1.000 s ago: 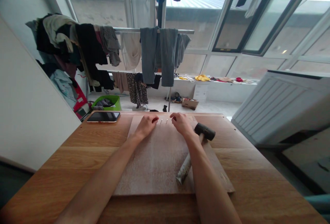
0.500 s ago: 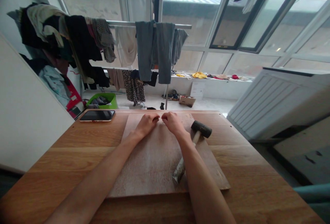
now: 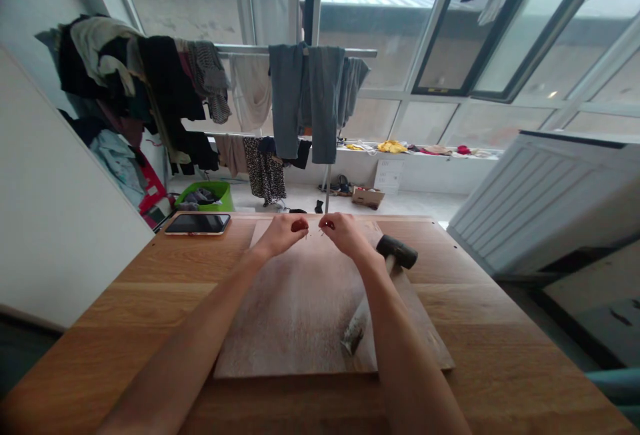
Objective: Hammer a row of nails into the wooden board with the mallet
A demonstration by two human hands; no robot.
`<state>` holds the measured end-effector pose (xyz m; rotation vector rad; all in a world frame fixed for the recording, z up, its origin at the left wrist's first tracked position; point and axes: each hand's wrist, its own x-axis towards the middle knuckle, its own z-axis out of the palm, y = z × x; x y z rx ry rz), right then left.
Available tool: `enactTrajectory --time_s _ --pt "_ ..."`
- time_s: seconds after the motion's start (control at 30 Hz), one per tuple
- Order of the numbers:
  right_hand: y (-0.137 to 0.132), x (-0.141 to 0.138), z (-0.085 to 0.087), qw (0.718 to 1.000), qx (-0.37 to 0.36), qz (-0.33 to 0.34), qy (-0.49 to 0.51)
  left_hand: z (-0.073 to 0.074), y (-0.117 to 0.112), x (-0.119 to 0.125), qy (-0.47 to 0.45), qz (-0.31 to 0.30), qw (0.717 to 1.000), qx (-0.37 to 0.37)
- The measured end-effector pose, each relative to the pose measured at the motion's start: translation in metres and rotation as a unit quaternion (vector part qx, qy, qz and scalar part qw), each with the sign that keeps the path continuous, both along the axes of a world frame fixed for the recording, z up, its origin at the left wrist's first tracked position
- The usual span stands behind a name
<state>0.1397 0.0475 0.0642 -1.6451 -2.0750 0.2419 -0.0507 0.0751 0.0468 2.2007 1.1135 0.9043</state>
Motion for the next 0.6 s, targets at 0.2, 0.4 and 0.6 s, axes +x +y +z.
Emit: enactTrajectory --time_s 0.2,0.4,0.6 --pt "-0.017 -0.004 0.023 0.996 -0.062 0.052 -0.026 0.009 -0.01 -0.024 0.041 -0.082 0.994 -0.054" --pt "-0.023 -0.022 0.026 0.99 -0.084 0.117 -0.006 0.012 -0.014 -0.026 0.056 -0.11 0.989 -0.075" --pt "-0.022 -0.026 0.021 0.989 -0.074 0.129 -0.01 0.014 -0.015 -0.027 0.079 -0.108 0.987 -0.093"
